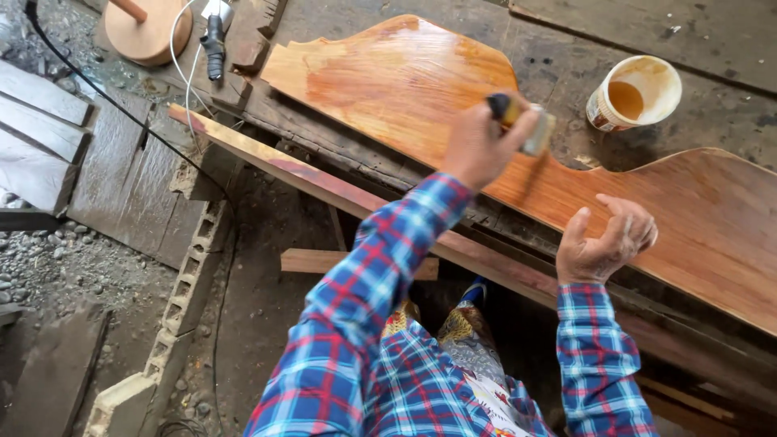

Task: The person applies a brown stain to a large, irregularly shaped wooden board using a paintbrush. They dip the brush into a small cup of stain and spread it evenly across the surface, then flip the board to stain the other side.

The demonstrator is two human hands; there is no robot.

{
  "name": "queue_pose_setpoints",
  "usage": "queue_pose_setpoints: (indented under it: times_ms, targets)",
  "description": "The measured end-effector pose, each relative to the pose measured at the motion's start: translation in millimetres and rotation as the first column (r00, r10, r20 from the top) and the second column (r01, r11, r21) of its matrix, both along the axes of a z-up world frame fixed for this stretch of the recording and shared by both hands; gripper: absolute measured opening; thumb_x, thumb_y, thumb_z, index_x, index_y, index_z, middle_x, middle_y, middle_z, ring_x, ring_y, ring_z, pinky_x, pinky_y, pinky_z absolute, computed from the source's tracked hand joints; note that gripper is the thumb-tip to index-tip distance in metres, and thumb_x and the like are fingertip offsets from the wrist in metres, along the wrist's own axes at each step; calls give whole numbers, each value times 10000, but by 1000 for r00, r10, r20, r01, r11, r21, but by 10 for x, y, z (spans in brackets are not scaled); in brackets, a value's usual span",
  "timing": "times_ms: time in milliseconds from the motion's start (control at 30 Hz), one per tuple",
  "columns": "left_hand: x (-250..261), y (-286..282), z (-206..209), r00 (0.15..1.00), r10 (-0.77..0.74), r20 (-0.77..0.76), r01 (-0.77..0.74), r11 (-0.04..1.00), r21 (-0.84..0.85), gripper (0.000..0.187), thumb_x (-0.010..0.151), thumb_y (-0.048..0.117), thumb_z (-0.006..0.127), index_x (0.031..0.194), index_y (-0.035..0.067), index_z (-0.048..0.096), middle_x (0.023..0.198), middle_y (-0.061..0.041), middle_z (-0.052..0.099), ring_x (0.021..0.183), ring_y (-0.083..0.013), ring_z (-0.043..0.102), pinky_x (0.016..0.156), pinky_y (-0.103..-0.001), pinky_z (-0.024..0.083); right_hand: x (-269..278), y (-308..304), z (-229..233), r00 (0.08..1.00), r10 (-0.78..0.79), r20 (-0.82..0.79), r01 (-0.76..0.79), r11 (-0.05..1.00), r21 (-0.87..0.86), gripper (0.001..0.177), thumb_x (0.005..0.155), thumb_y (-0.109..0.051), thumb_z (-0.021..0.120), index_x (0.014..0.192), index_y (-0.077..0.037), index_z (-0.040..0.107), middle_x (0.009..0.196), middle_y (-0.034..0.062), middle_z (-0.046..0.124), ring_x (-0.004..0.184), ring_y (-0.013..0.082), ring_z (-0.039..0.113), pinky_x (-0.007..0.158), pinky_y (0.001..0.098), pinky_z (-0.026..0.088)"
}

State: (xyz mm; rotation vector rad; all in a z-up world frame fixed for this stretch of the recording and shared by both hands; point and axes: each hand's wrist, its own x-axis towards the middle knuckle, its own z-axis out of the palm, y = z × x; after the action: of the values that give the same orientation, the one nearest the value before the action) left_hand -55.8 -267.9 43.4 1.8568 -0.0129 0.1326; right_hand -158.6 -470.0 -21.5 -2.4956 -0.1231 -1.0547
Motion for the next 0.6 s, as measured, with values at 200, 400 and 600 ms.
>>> queue_pose_setpoints:
  times_ms: [200,400,600]
  targets:
    - [203,241,-118,921,93,-379,-129,989,-71,261,833,384,687,922,147,751,880,-20,758,789,-158,694,733,-322,575,-442,255,-203,997,4,-74,-2,1000,22,76,933,-75,660,997,-40,683,1010,124,679,956,359,632,969,472,396]
    - [515,1609,-400,874,465,-143,-459,885,76,253,775,392,675,780,147,738,723,-7,763,721,-168,742,695,-339,573,-626,269,-526,977,138,-162,-121,987,106,95,919,37,658,1009,8,666,995,173,645,924,369,591,906,523,468]
    - [387,2015,-41,924,354,148,-380,796,470,84,965,190,632,908,129,643,715,-20,708,596,-114,718,551,-254,625,-611,244,-705,982,84,-170,-84,996,7,152,861,-20,700,1005,-55,735,1003,146,614,903,355,593,864,497,428]
